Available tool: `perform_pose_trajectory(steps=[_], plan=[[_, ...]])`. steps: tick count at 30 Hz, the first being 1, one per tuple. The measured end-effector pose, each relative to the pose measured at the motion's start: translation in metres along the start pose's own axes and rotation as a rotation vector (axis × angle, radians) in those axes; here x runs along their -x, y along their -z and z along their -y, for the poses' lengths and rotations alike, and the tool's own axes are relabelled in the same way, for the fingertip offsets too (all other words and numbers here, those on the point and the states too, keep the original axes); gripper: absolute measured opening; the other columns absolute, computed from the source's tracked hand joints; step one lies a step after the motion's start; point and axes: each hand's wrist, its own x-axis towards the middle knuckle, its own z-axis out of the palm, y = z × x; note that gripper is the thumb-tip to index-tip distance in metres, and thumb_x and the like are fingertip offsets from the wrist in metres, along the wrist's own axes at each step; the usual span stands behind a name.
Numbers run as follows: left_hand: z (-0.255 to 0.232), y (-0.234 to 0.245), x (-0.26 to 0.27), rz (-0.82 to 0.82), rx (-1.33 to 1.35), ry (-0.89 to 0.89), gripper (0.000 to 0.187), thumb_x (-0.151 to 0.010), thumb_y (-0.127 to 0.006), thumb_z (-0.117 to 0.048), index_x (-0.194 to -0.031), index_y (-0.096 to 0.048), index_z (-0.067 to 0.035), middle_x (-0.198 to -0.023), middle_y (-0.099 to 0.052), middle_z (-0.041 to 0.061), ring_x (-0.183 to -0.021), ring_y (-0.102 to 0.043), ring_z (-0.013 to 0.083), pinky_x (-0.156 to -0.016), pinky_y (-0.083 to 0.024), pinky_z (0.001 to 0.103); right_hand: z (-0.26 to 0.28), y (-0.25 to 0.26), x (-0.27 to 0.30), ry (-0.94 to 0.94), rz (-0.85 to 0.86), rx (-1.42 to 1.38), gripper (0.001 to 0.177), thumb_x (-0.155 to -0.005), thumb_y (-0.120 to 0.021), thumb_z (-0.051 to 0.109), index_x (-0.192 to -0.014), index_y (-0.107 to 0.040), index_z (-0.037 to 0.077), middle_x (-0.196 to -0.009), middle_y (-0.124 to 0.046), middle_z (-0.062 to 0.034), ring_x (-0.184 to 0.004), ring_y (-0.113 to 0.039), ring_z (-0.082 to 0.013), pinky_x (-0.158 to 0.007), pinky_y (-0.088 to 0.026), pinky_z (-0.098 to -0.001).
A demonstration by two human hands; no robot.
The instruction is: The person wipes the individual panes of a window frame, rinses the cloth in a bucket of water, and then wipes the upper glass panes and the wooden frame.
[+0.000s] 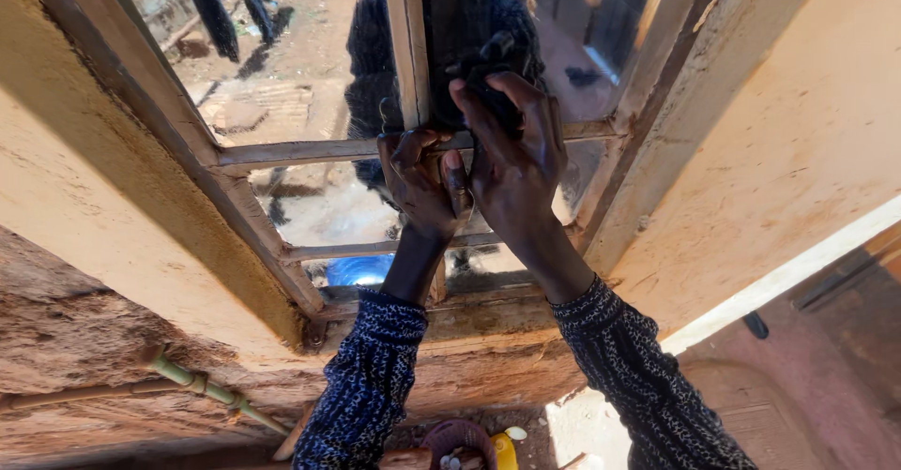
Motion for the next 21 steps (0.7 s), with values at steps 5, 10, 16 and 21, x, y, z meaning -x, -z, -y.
perform_pose_trajectory(steps=[5,10,16,21], plan=[[-0.005,0.001,-0.003,0.000,-0.014,0.044,0.020,-0.109,-0.055,-0.019,-0.121,-0.047,-0.005,-0.105,-0.065,0.013,-0.094,-0.050,0.0255,-0.083,-0.046,0.041,-0.040,-0.007,-0.027,-0.033,-0.105,-0.026,0.031,-0.107,-0.073,0.008,-0.134,-0.074,0.022,-0.138,-0.062,-0.0037,-0.118,-0.064,-0.0197,-0.084,-0.065,-0.0321],[-0.004,-0.002,-0.003,0.008,0.004,0.069,0.019,-0.108,-0.055,-0.018,-0.121,-0.049,-0.005,-0.101,-0.064,0.011,-0.094,-0.049,0.0235,-0.080,-0.047,0.037,-0.062,-0.002,-0.024,-0.101,-0.236,-0.193,0.038,-0.111,-0.061,-0.003,-0.139,-0.068,0.022,-0.145,-0.052,-0.0106,-0.137,-0.060,-0.0285,-0.094,-0.066,-0.0350],[-0.005,-0.001,-0.007,-0.003,-0.043,0.030,0.018,-0.107,-0.055,-0.016,-0.119,-0.050,-0.005,-0.098,-0.063,0.010,-0.092,-0.048,0.0227,-0.081,-0.046,0.038,-0.036,0.010,0.017,-0.151,-0.060,0.098,0.051,-0.095,-0.059,-0.007,-0.136,-0.073,0.020,-0.139,-0.060,-0.0060,-0.125,-0.064,-0.0233,-0.094,-0.067,-0.0362],[-0.007,-0.002,-0.005,0.005,-0.028,0.082,0.015,-0.108,-0.055,-0.014,-0.119,-0.051,-0.006,-0.099,-0.061,0.012,-0.092,-0.047,0.0220,-0.082,-0.046,0.037,-0.072,0.020,-0.013,-0.200,-0.226,-0.007,0.044,-0.109,-0.055,-0.003,-0.144,-0.067,0.020,-0.147,-0.052,-0.0101,-0.140,-0.059,-0.0272,-0.093,-0.065,-0.0286]])
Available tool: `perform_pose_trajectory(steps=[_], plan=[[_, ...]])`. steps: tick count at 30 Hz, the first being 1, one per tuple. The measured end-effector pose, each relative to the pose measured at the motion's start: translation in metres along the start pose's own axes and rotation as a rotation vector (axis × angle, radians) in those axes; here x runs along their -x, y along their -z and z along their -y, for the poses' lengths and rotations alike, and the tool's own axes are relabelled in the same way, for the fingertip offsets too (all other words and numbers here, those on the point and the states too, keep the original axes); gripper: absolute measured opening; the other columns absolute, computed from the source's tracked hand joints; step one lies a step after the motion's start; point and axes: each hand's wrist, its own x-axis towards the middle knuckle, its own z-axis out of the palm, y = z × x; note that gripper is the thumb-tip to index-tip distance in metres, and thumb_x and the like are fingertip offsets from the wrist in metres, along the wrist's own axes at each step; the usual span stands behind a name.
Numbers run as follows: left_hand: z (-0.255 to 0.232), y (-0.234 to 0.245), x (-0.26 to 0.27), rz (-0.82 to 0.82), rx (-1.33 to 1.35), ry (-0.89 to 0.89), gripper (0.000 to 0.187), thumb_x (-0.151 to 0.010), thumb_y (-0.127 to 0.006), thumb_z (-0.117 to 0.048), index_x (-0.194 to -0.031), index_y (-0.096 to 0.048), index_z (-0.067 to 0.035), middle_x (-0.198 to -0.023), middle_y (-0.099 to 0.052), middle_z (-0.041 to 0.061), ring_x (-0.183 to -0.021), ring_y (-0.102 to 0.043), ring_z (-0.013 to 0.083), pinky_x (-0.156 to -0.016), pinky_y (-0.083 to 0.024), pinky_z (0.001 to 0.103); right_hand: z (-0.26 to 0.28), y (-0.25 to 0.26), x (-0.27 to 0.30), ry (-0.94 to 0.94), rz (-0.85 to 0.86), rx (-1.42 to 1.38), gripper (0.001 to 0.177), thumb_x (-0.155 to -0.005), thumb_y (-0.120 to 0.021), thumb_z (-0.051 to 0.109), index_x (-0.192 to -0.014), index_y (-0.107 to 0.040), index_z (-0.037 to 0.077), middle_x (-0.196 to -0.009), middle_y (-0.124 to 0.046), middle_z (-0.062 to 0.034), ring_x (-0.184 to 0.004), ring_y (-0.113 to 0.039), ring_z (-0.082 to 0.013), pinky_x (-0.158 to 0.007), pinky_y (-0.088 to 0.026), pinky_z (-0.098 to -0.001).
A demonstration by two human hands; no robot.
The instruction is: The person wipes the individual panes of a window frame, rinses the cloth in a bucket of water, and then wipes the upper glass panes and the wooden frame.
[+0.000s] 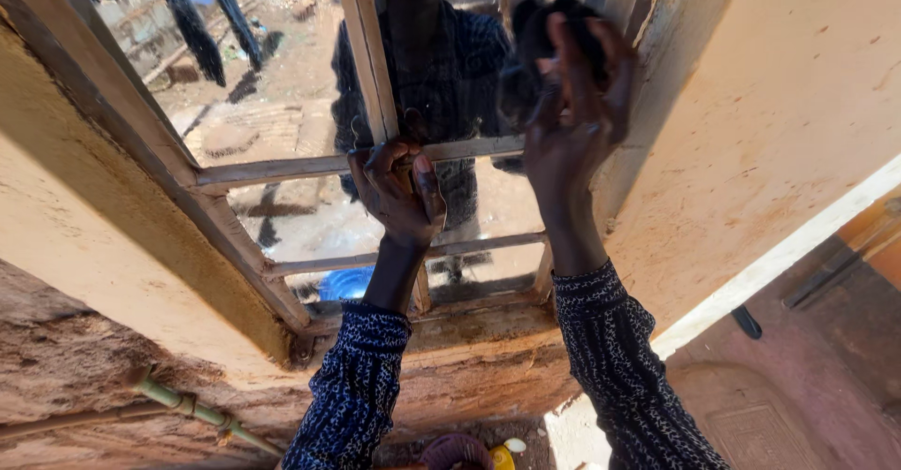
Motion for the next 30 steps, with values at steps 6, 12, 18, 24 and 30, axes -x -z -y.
perform_pose_trajectory(steps=[6,12,18,24,30], plan=[[0.001,0.001,-0.001,0.009,-0.012,-0.018,0.016,-0.107,-0.054,-0.014,-0.120,-0.049,-0.006,-0.100,-0.062,0.010,-0.094,-0.045,0.0221,-0.082,-0.045,0.037,0.042,0.001,0.045,0.037,0.116,0.094,0.033,-0.109,-0.055,0.009,-0.137,-0.072,0.016,-0.139,-0.059,-0.0087,-0.125,-0.063,-0.0261,-0.101,-0.061,-0.0403],[0.005,-0.001,0.003,-0.008,-0.042,-0.034,0.017,-0.106,-0.056,-0.017,-0.119,-0.051,-0.006,-0.101,-0.063,0.010,-0.096,-0.046,0.0225,-0.085,-0.044,0.040,0.017,-0.007,0.002,-0.009,-0.055,0.021,0.029,-0.116,-0.057,0.013,-0.141,-0.069,0.016,-0.142,-0.056,-0.0106,-0.131,-0.059,-0.0249,-0.109,-0.063,-0.0380],[0.008,-0.001,0.006,-0.020,-0.083,-0.058,0.017,-0.108,-0.057,-0.019,-0.119,-0.051,-0.007,-0.105,-0.065,0.009,-0.098,-0.050,0.0239,-0.087,-0.044,0.039,0.043,-0.017,0.048,0.135,0.190,0.009,0.025,-0.110,-0.065,0.008,-0.130,-0.077,0.018,-0.135,-0.061,-0.0001,-0.121,-0.060,-0.0169,-0.095,-0.063,-0.0308],[0.005,0.001,0.004,0.008,-0.094,-0.048,0.017,-0.107,-0.057,-0.021,-0.118,-0.050,-0.009,-0.101,-0.064,0.006,-0.095,-0.049,0.0228,-0.089,-0.043,0.041,0.014,-0.022,0.026,-0.130,-0.006,-0.184,0.030,-0.104,-0.066,-0.002,-0.126,-0.076,0.016,-0.135,-0.057,-0.0078,-0.103,-0.071,-0.0077,-0.075,-0.063,-0.0216],[-0.002,0.004,-0.001,-0.022,-0.086,-0.072,0.015,-0.110,-0.056,-0.020,-0.117,-0.053,-0.007,-0.104,-0.065,0.009,-0.097,-0.050,0.0248,-0.085,-0.044,0.038,0.041,-0.026,0.049,0.101,0.058,-0.259,0.031,-0.108,-0.073,0.003,-0.131,-0.073,0.023,-0.137,-0.058,-0.0008,-0.126,-0.057,-0.0174,-0.084,-0.063,-0.0237]])
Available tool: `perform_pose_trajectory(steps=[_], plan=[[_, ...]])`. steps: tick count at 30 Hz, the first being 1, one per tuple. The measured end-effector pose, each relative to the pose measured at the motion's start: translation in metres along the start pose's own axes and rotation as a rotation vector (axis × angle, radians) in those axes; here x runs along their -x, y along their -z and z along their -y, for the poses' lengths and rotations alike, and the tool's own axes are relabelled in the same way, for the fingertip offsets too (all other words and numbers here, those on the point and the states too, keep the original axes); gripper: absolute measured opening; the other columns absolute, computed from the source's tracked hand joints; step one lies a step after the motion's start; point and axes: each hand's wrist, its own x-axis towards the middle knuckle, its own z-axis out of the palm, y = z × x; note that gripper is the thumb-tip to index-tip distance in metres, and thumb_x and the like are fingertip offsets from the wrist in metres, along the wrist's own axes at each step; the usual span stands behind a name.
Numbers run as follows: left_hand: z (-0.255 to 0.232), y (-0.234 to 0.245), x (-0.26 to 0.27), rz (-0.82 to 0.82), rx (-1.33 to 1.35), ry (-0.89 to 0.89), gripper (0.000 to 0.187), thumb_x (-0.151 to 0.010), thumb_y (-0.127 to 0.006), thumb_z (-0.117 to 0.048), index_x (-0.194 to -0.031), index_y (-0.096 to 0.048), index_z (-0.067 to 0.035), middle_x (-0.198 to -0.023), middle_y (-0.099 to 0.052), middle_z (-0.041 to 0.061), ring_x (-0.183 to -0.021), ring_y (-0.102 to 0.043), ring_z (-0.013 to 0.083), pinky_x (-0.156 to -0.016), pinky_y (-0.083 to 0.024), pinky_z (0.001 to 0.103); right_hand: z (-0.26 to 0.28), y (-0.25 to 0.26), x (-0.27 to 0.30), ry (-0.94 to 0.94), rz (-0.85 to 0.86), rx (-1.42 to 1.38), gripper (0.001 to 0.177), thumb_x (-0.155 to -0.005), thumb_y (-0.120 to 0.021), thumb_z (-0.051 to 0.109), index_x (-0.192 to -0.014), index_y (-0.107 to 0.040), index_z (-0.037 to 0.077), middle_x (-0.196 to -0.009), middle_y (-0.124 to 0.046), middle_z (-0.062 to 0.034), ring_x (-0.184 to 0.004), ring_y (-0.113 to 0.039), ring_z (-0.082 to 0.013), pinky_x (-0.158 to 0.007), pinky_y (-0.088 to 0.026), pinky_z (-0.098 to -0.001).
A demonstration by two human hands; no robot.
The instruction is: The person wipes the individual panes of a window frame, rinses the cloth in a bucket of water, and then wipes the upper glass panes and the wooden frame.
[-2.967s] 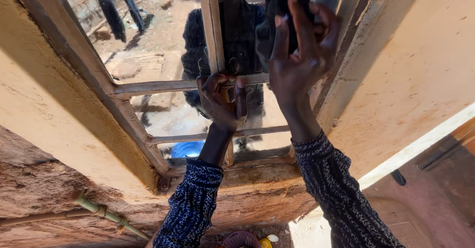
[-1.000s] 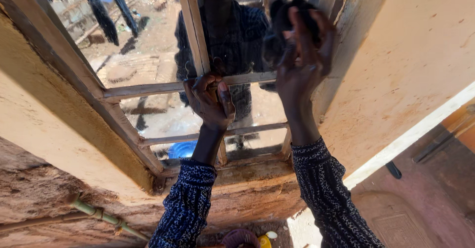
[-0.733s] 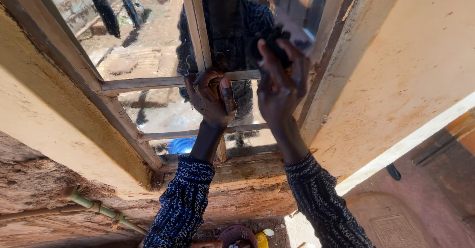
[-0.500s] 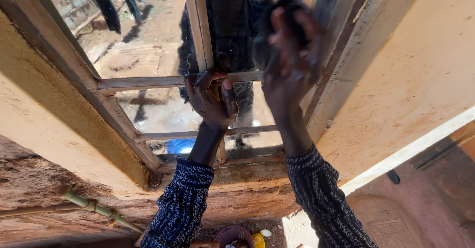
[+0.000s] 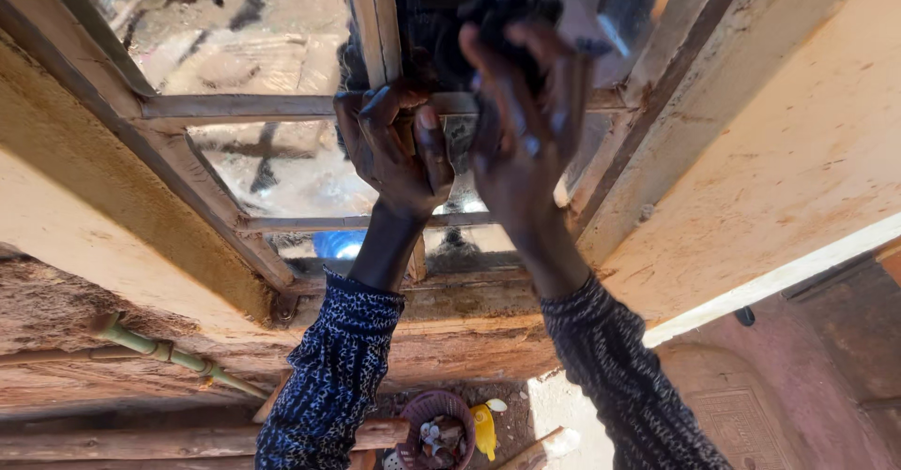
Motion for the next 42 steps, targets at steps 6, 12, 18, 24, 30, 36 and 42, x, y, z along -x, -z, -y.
perform_pose_trajectory(steps=[6,12,18,24,30,36,42], plan=[[-0.004,0.014,0.004,0.054,0.103,0.074,0.013,-0.105,-0.055,-0.011,-0.116,-0.054,-0.005,-0.104,-0.066,0.010,-0.095,-0.054,0.0243,-0.082,-0.048,0.037,0.025,0.027,0.066,-0.152,0.218,0.191,0.047,-0.097,-0.063,-0.007,-0.137,-0.071,0.017,-0.136,-0.059,-0.0066,-0.122,-0.058,-0.0234,-0.101,-0.052,-0.0386],[-0.041,0.052,0.084,0.165,0.226,0.471,0.018,-0.099,-0.061,-0.001,-0.116,-0.057,-0.003,-0.107,-0.069,0.012,-0.088,-0.066,0.0191,-0.081,-0.057,0.032,0.020,0.037,0.126,-0.177,0.333,0.231,0.048,-0.094,-0.064,-0.010,-0.133,-0.074,0.014,-0.133,-0.061,-0.0096,-0.120,-0.059,-0.0247,-0.100,-0.056,-0.0376],[-0.026,0.065,0.175,0.097,0.833,1.420,0.019,-0.103,-0.054,-0.015,-0.110,-0.065,-0.002,-0.099,-0.071,0.012,-0.088,-0.068,0.0206,-0.080,-0.055,0.038,0.012,0.024,0.113,-0.276,0.066,0.216,0.048,-0.104,-0.069,-0.004,-0.142,-0.066,0.023,-0.139,-0.055,-0.0074,-0.131,-0.057,-0.0258,-0.104,-0.059,-0.0282],[-0.023,0.082,0.184,0.222,1.087,1.637,0.040,-0.111,-0.044,-0.032,-0.112,-0.067,0.000,-0.110,-0.072,0.014,-0.102,-0.069,0.0223,-0.093,-0.054,0.040,0.018,0.031,0.160,-0.097,0.376,0.147,0.047,-0.086,-0.080,0.014,-0.132,-0.070,0.015,-0.133,-0.061,-0.0086,-0.121,-0.058,-0.0270,-0.099,-0.052,-0.0417],[-0.023,0.084,0.176,0.291,1.111,1.661,0.042,-0.107,-0.043,-0.034,-0.121,-0.063,0.000,-0.120,-0.072,0.014,-0.112,-0.069,0.0243,-0.097,-0.053,0.041,0.011,0.026,0.169,-0.370,-0.003,0.326,0.042,-0.099,-0.077,0.001,-0.134,-0.070,0.023,-0.132,-0.062,-0.0033,-0.123,-0.059,-0.0211,-0.100,-0.059,-0.0315],[-0.022,0.075,0.173,0.256,1.277,1.722,0.057,-0.109,-0.040,-0.046,-0.132,-0.059,0.001,-0.126,-0.067,0.014,-0.115,-0.064,0.0235,-0.103,-0.050,0.040,0.016,0.027,0.150,-0.186,0.251,0.188,0.044,-0.097,-0.075,-0.003,-0.133,-0.073,0.023,-0.131,-0.062,-0.0017,-0.123,-0.059,-0.0198,-0.101,-0.060,-0.0363],[-0.021,0.073,0.167,0.260,1.351,1.717,0.071,-0.109,-0.039,-0.057,-0.134,-0.057,0.006,-0.123,-0.067,0.016,-0.113,-0.064,0.0232,-0.104,-0.050,0.039,0.010,0.006,0.120,-0.142,0.130,0.246,0.056,-0.096,-0.071,-0.008,-0.140,-0.067,0.026,-0.137,-0.059,-0.0008,-0.125,-0.056,-0.0223,-0.095,-0.055,-0.0325]])
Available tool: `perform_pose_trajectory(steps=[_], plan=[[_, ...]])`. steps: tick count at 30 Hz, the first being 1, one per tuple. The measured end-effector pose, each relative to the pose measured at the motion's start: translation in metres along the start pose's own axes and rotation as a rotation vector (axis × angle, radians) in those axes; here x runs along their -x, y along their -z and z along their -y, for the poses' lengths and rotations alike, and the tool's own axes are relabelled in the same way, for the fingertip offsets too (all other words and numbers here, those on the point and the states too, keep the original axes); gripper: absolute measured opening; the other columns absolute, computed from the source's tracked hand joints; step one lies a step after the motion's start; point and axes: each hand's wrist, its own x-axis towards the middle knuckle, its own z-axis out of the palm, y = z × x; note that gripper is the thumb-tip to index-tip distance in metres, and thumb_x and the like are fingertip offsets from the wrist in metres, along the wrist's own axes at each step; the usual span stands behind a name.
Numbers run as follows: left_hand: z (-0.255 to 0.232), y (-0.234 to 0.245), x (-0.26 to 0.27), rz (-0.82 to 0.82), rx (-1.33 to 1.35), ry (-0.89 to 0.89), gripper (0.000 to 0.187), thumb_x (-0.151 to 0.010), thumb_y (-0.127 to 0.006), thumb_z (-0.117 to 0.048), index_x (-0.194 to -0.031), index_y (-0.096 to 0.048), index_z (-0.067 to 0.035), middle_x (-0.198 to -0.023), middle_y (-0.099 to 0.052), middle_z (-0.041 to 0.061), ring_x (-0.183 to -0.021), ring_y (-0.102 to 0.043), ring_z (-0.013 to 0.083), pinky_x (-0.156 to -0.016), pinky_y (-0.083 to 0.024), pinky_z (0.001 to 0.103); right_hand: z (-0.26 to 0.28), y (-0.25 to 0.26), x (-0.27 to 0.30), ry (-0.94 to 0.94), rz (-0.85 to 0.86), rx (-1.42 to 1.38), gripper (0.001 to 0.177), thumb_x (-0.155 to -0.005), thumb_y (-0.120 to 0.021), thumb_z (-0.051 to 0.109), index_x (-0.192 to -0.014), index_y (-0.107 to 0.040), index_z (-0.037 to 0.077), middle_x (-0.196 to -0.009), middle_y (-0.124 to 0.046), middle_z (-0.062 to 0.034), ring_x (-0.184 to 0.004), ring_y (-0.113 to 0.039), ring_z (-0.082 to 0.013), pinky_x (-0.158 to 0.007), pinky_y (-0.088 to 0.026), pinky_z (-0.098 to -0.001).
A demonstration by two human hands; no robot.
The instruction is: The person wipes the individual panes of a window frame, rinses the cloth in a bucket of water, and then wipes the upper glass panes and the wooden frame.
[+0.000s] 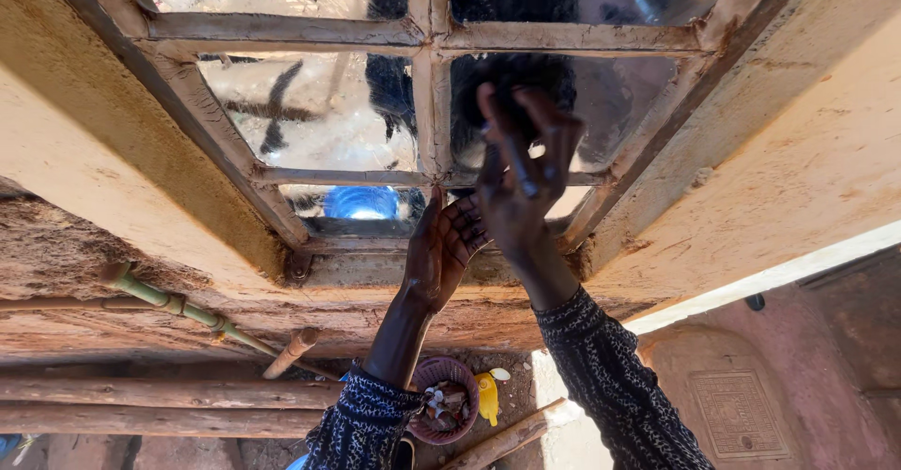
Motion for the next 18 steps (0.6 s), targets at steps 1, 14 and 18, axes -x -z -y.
perform_pose_trajectory(steps=[1,14,18], plan=[[0.001,0.001,0.000,-0.003,-0.001,-0.001,0.071,-0.109,-0.039,-0.057,-0.134,-0.057,0.006,-0.123,-0.067,0.016,-0.113,-0.064,0.0232,-0.104,-0.050,0.039,0.007,0.002,0.006,0.026,0.078,0.000,0.053,-0.096,-0.072,-0.008,-0.139,-0.068,0.024,-0.137,-0.060,-0.0017,-0.122,-0.058,-0.0218,-0.094,-0.055,-0.0342],[-0.003,-0.002,0.007,-0.087,-0.027,0.008,0.074,-0.105,-0.041,-0.060,-0.134,-0.056,0.006,-0.121,-0.066,0.018,-0.111,-0.063,0.0244,-0.102,-0.050,0.040,0.029,-0.002,-0.022,-0.061,0.068,-0.121,0.036,-0.096,-0.083,0.006,-0.131,-0.075,0.012,-0.122,-0.056,-0.0059,-0.085,-0.052,-0.0112,-0.063,-0.040,-0.0276],[-0.005,-0.005,0.008,-0.096,-0.051,0.028,0.074,-0.103,-0.041,-0.059,-0.135,-0.056,0.005,-0.122,-0.067,0.018,-0.112,-0.064,0.0242,-0.102,-0.050,0.040,0.034,0.004,-0.019,-0.064,0.094,-0.183,0.037,-0.096,-0.083,0.005,-0.131,-0.074,0.010,-0.124,-0.055,-0.0072,-0.089,-0.053,-0.0121,-0.064,-0.041,-0.0274]])
